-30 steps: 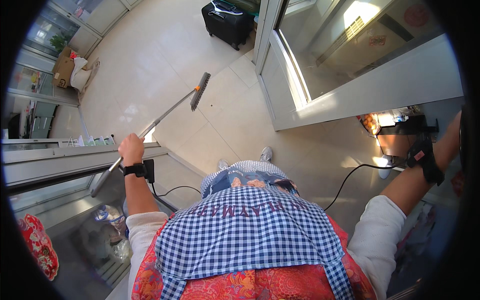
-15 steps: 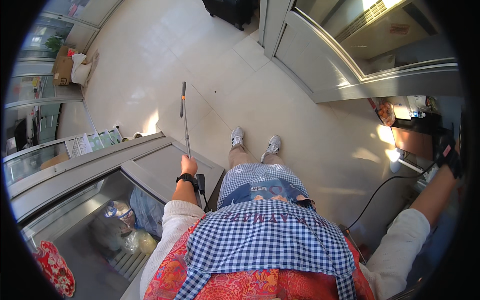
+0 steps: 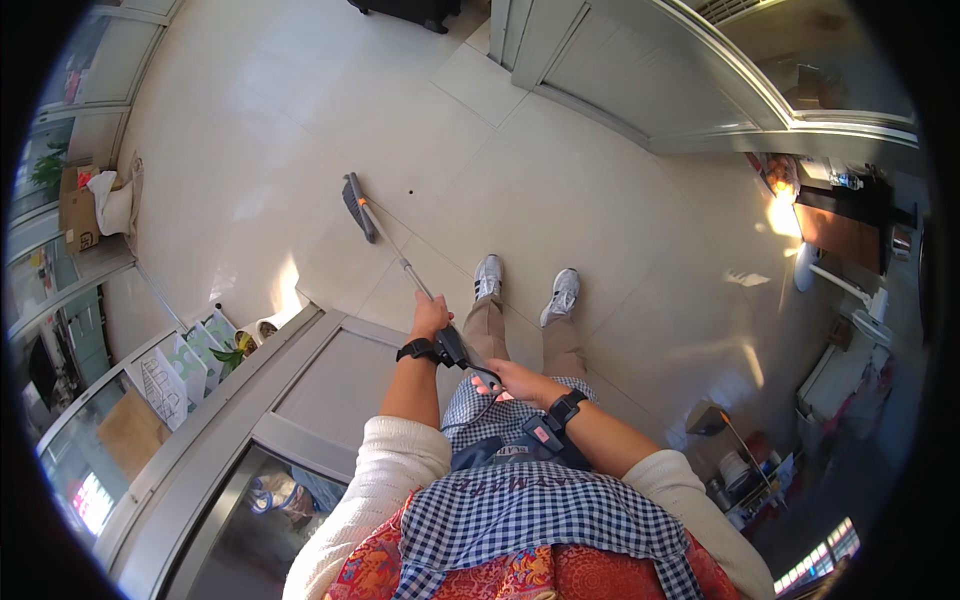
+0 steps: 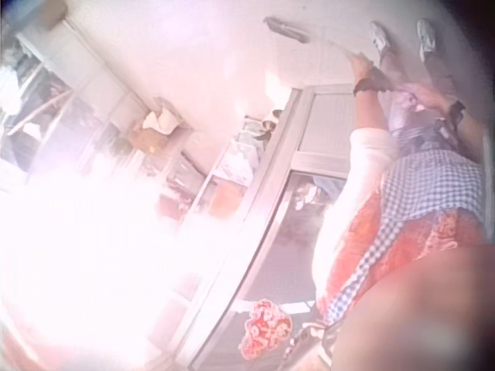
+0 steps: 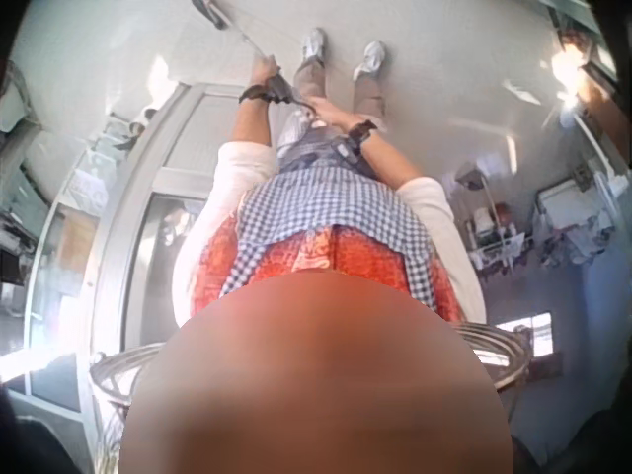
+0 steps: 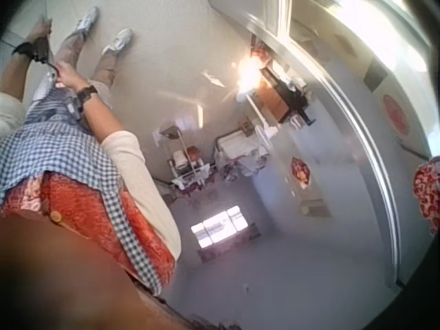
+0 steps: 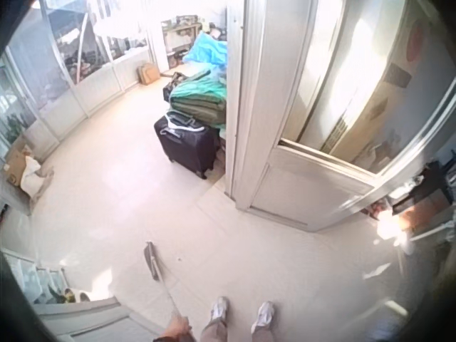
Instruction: The person sweeps a tiled floor with a broom and collects debris into a dustpan. They move around the room, sweeping different areas and periodically emptying the dustpan into a trash bin.
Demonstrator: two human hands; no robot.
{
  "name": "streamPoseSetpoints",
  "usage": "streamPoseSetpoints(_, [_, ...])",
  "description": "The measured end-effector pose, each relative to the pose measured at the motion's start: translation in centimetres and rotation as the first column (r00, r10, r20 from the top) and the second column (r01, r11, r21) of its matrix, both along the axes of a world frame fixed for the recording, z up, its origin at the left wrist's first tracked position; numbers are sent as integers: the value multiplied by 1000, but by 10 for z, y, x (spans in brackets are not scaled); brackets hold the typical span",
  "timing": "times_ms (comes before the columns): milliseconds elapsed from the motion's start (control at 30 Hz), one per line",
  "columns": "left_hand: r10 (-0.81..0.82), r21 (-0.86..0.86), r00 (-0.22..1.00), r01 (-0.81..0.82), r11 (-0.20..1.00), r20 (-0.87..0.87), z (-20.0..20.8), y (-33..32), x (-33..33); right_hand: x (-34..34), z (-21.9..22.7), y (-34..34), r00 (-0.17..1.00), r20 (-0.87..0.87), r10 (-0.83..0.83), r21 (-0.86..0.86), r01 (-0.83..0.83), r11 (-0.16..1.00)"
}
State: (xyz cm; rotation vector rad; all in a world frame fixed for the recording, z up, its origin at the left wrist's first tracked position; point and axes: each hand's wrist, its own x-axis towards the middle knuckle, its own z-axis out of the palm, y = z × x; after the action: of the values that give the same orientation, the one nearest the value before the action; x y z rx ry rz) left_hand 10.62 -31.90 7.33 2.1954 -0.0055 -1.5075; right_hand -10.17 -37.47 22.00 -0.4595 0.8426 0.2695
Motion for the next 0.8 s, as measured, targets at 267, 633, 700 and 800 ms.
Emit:
streamPoseSetpoints(267, [-41,-274,980,-15,962,-195,66,-41,-90,-44,41,-6,939,-63,-338,310,341,887])
streamPoseSetpoints(633, [-26,-189,890,125,974,456,106,21,52,36,-37,33,921,-243,-305,17,319,948])
streamPoseSetpoints(700, [-74,-63,846,126,990,527,129,61,87,22,-56,38,916,-296,-270,-124,243,962])
streamPoseSetpoints(800, [-139,171,786,43,984,603,169,120,124,-6,-79,37,919,-368,-140,-667,-156,729])
